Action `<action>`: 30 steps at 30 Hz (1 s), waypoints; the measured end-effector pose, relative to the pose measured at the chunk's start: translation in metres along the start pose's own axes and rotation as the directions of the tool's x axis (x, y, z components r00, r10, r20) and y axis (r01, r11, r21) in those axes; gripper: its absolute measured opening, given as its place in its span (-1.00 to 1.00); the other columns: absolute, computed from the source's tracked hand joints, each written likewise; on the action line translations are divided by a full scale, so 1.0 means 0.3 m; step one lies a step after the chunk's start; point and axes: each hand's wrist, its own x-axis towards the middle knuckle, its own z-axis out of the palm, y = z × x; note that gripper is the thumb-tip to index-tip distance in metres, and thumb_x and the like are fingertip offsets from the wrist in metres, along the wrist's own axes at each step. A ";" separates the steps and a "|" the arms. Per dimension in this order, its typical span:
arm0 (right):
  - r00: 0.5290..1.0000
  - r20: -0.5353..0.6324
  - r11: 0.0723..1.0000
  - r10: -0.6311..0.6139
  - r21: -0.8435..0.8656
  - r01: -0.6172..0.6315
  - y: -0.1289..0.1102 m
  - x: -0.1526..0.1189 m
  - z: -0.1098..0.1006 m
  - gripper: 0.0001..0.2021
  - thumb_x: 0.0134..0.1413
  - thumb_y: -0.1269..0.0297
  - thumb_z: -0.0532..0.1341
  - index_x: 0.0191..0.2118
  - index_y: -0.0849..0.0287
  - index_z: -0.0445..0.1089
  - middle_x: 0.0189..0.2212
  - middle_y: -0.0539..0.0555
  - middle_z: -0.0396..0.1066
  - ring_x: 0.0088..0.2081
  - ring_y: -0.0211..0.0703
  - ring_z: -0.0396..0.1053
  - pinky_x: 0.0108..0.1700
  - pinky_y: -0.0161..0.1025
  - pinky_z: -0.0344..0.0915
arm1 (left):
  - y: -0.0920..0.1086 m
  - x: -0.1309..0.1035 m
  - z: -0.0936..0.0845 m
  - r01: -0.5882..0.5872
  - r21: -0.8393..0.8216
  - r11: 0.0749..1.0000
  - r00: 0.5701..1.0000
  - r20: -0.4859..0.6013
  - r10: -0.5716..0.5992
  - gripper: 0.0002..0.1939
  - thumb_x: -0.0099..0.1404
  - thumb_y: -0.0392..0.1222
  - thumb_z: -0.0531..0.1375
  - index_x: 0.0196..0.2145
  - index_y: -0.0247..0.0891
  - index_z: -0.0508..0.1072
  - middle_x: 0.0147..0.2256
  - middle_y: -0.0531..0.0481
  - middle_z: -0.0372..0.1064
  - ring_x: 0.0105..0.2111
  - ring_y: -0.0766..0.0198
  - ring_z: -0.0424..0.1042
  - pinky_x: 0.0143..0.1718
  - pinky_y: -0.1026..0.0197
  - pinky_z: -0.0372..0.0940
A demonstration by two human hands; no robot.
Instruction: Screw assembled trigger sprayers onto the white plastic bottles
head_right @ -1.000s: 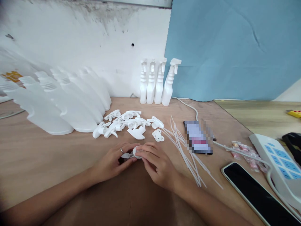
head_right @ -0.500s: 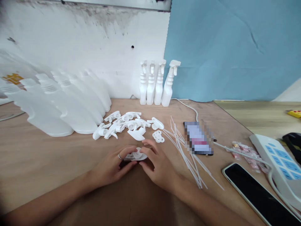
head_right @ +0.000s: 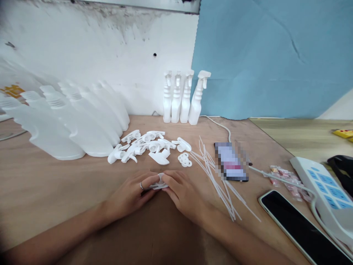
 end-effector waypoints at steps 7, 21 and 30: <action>0.999 -0.052 0.997 -0.004 0.078 0.008 -0.011 0.007 -0.004 -0.67 0.34 0.42 0.08 0.15 0.03 0.32 -0.02 0.10 0.51 -0.02 -0.08 0.50 0.02 -0.12 0.49 | 0.013 0.010 -0.020 0.015 -0.050 0.999 1.000 -0.011 -0.016 -0.75 0.48 -0.22 0.09 0.08 -0.10 0.31 -0.05 -0.01 0.47 -0.08 0.22 0.45 -0.05 0.15 0.36; 0.993 -0.057 0.994 -0.106 -0.042 0.104 -0.021 -0.007 0.003 -0.67 0.33 0.47 0.07 0.15 0.10 0.27 -0.10 0.16 0.50 -0.10 -0.04 0.49 -0.07 -0.12 0.49 | 0.014 0.009 -0.006 -0.050 -0.027 0.998 0.996 -0.069 0.048 -0.76 0.42 -0.35 0.11 0.01 -0.14 0.33 -0.12 0.00 0.48 -0.19 0.22 0.45 -0.15 0.18 0.34; 0.999 -0.035 0.995 -0.005 -0.101 0.002 -0.070 0.002 0.006 -0.65 0.30 0.48 0.07 0.17 0.19 0.20 0.06 0.28 0.37 0.04 0.10 0.39 0.05 0.03 0.41 | 0.011 0.009 -0.008 -0.012 -0.111 0.994 1.000 -0.027 0.009 -0.76 0.44 -0.34 0.10 0.02 -0.12 0.32 -0.07 0.00 0.45 -0.11 0.21 0.43 -0.08 0.17 0.34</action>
